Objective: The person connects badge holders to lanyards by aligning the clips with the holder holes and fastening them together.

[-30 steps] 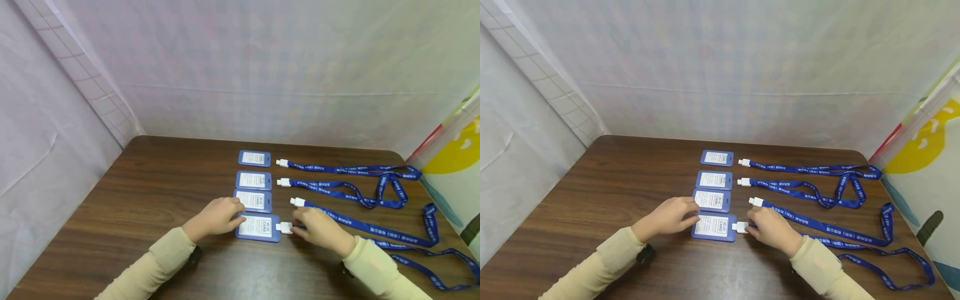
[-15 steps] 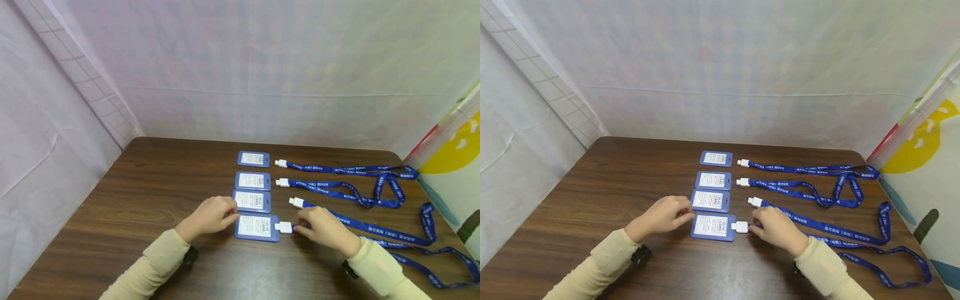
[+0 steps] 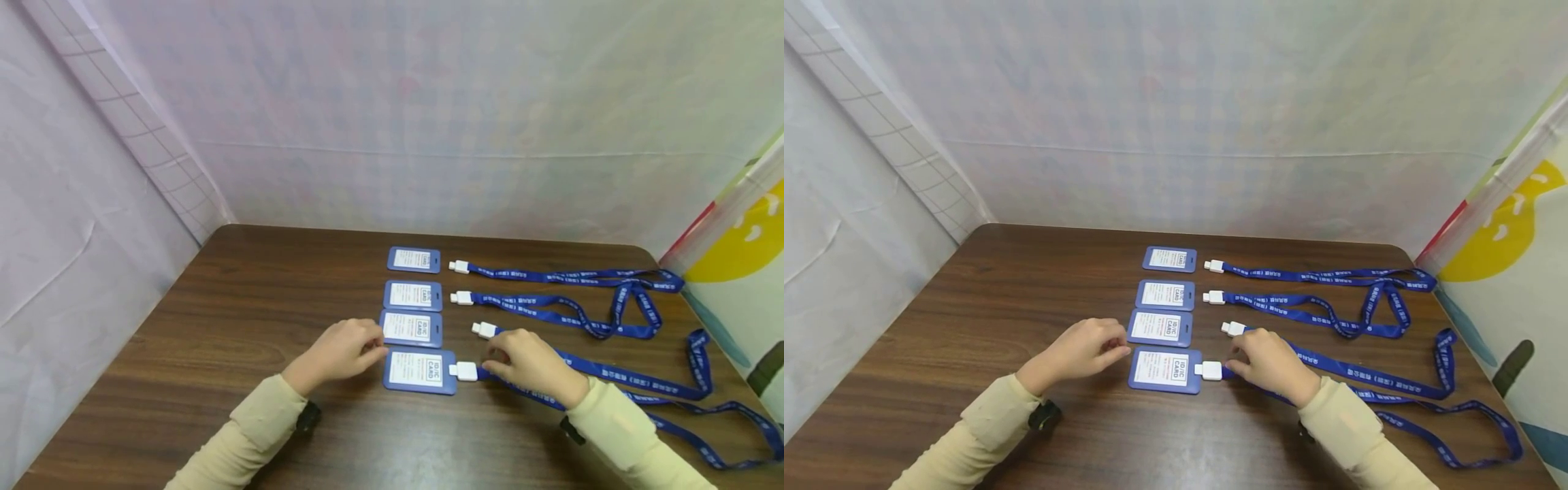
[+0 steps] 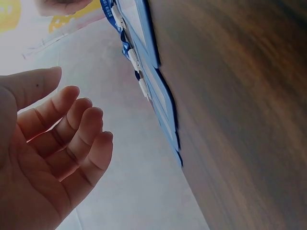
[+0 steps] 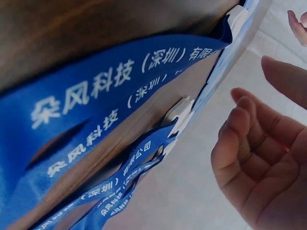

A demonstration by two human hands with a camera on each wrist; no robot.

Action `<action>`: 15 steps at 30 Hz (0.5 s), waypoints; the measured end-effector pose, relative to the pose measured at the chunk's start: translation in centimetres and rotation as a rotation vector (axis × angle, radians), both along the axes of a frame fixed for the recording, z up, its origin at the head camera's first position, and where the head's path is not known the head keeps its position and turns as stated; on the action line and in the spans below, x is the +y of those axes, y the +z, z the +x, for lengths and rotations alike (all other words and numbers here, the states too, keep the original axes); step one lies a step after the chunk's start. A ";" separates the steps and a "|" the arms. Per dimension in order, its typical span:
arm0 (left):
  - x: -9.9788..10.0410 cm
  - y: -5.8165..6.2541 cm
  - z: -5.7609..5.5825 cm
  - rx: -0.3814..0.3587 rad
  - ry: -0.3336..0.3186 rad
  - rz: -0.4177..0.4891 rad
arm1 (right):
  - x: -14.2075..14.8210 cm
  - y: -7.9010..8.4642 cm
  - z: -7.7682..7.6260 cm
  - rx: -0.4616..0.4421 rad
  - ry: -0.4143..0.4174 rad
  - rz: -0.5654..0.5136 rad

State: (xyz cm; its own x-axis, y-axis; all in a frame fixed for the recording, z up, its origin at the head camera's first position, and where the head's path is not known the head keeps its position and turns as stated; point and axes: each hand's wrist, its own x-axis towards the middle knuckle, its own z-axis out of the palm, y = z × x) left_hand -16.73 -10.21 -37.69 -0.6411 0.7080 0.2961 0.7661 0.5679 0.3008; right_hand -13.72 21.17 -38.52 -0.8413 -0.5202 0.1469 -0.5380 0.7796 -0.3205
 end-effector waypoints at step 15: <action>-0.2 -0.2 -0.2 0.011 -0.018 0.004 | 0.1 0.5 -2.2 0.070 -0.093 0.094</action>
